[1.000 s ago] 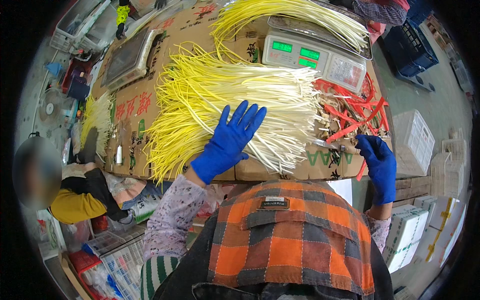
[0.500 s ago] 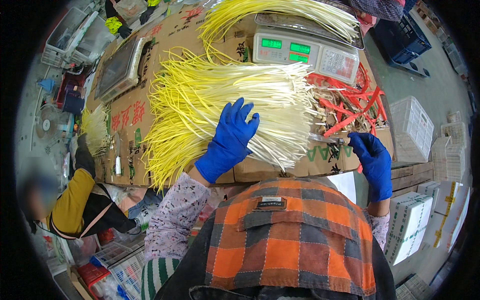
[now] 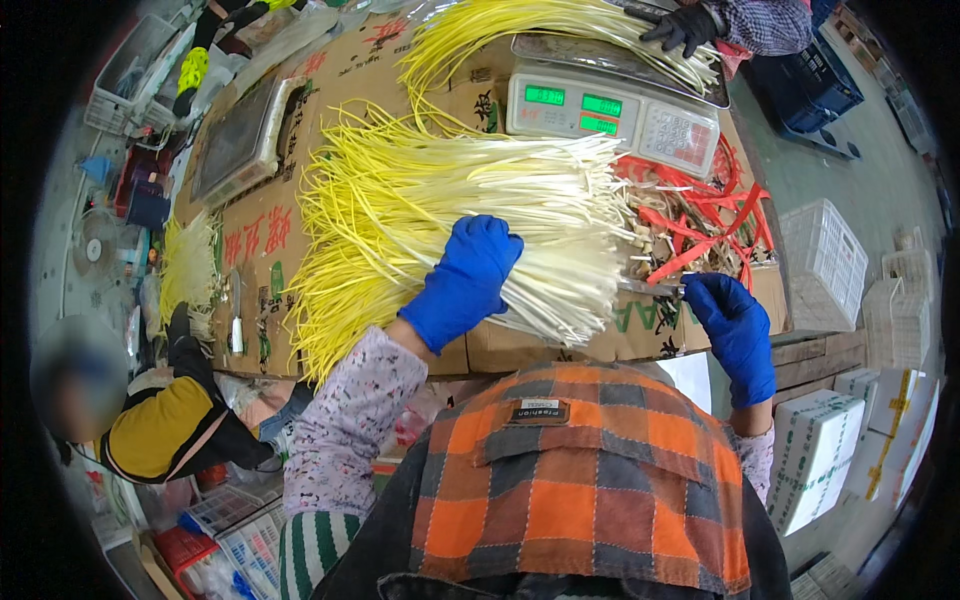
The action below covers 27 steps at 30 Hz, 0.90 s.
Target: The person gathers bundles of yellow and white noodles, weighs them on a digital scale, and ties them with red plastic ties. The person repeats this process multiple times, placing the tied bundles aside on the table.
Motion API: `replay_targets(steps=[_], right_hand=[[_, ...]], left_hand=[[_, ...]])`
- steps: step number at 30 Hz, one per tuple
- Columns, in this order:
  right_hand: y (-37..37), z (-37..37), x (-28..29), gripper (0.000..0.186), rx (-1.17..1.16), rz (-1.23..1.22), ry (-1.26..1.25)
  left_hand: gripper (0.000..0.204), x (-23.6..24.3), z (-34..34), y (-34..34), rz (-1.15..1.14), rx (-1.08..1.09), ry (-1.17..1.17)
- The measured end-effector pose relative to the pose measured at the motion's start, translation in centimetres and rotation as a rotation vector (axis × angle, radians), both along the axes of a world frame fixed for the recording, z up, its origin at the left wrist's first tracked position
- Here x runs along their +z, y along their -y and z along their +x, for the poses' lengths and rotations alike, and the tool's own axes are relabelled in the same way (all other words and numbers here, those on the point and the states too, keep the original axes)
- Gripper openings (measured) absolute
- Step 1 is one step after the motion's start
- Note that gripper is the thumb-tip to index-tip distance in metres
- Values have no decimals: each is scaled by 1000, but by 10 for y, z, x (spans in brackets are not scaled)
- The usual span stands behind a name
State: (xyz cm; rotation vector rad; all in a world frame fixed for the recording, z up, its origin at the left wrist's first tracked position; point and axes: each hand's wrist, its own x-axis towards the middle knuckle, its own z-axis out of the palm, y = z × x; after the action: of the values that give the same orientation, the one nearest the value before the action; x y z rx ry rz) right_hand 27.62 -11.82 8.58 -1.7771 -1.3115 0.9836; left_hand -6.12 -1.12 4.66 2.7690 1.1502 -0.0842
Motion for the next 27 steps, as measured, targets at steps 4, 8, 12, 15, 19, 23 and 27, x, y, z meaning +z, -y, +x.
replay_targets(steps=[4, 8, 12, 15, 19, 23, 27], right_hand=[[-2, -3, -5, 22, 13, 19, 27], [-3, -8, -6, 22, 41, 1, 3], [-5, -12, -4, 22, 68, 16, 29], [-3, -11, -6, 23, 81, 29, 57], [-5, -13, -8, 24, 86, 27, 73], [-5, -14, -6, 23, 84, 28, 96], [-5, -13, -6, 23, 81, 77, 151]], left_hand=[[67, -40, -11, 23, 306, -54, 154], [64, -44, -12, 23, 134, 20, 182], [61, -30, -4, 11, 116, 20, 90], [58, -34, -5, 6, 98, -21, 132], [53, -38, -11, 10, 101, -39, 143], [49, -26, -14, 1, -13, 47, 366], [62, 3, -22, -19, -282, 280, 406]])
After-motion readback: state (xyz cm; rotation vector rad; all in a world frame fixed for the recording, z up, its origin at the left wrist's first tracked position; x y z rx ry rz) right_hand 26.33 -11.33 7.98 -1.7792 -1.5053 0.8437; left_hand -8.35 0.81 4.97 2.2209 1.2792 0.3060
